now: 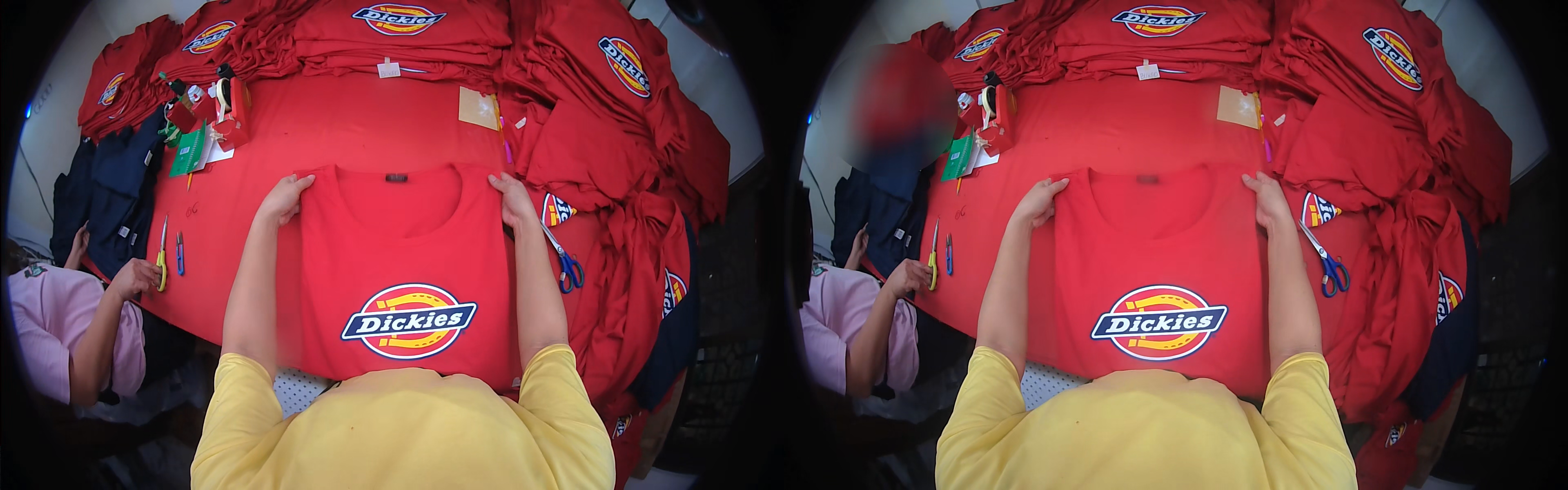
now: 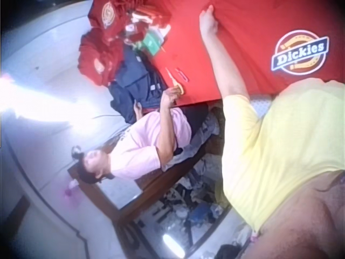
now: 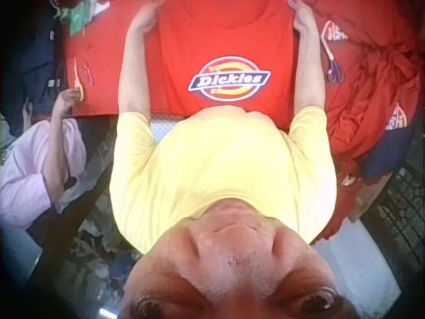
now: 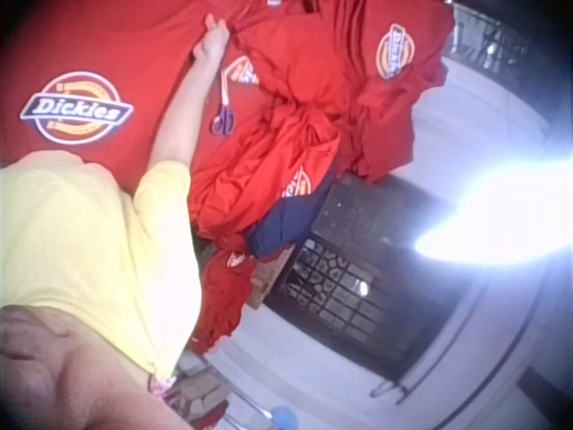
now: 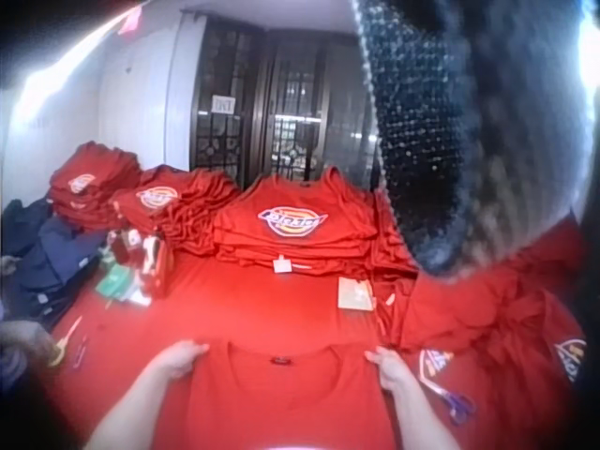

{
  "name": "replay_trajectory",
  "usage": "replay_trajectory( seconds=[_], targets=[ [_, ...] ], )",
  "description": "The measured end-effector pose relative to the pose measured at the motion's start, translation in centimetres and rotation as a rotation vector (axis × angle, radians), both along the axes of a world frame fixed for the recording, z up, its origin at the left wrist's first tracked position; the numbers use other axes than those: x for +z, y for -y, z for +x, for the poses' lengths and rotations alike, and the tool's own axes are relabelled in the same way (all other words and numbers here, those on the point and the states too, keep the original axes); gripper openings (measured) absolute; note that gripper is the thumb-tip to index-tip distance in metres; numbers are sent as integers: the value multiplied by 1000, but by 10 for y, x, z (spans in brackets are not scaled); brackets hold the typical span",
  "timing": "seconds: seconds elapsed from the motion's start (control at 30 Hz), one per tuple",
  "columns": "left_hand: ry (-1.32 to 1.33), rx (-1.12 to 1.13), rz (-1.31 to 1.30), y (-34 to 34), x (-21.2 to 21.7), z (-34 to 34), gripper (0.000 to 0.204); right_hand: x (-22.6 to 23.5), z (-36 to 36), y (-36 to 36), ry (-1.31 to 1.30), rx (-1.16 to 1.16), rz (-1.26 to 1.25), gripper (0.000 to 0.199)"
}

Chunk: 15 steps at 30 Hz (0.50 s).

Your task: The person picks up red shirts from a stack, spreads them out on a table to check for loose threads, and trims several threads near the collar and seams using shears.

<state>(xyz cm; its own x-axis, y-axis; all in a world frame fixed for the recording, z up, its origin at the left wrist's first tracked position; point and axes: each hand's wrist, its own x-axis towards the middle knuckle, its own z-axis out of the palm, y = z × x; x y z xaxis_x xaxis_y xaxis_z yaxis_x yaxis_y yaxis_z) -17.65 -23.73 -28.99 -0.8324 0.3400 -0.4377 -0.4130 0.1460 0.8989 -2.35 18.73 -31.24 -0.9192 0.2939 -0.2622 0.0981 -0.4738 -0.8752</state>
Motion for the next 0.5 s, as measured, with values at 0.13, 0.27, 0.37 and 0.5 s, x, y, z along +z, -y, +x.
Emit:
replay_trajectory(
  seconds=[0.13,0.27,0.37,0.5],
  targets=[
    [-56,-104,-84,-2,15,11,40,-18,6,-8,66,-30,173,70],
    [-106,-190,-95,16,13,14,43,-10,11,-11,186,-23,596,60],
    [-345,-293,-487,42,50,21,52,64,33,7,82,-157,993,50],
    [-1117,252,200,79,197,97,46,253,114,59,-916,-213,814,42]
  ],
)
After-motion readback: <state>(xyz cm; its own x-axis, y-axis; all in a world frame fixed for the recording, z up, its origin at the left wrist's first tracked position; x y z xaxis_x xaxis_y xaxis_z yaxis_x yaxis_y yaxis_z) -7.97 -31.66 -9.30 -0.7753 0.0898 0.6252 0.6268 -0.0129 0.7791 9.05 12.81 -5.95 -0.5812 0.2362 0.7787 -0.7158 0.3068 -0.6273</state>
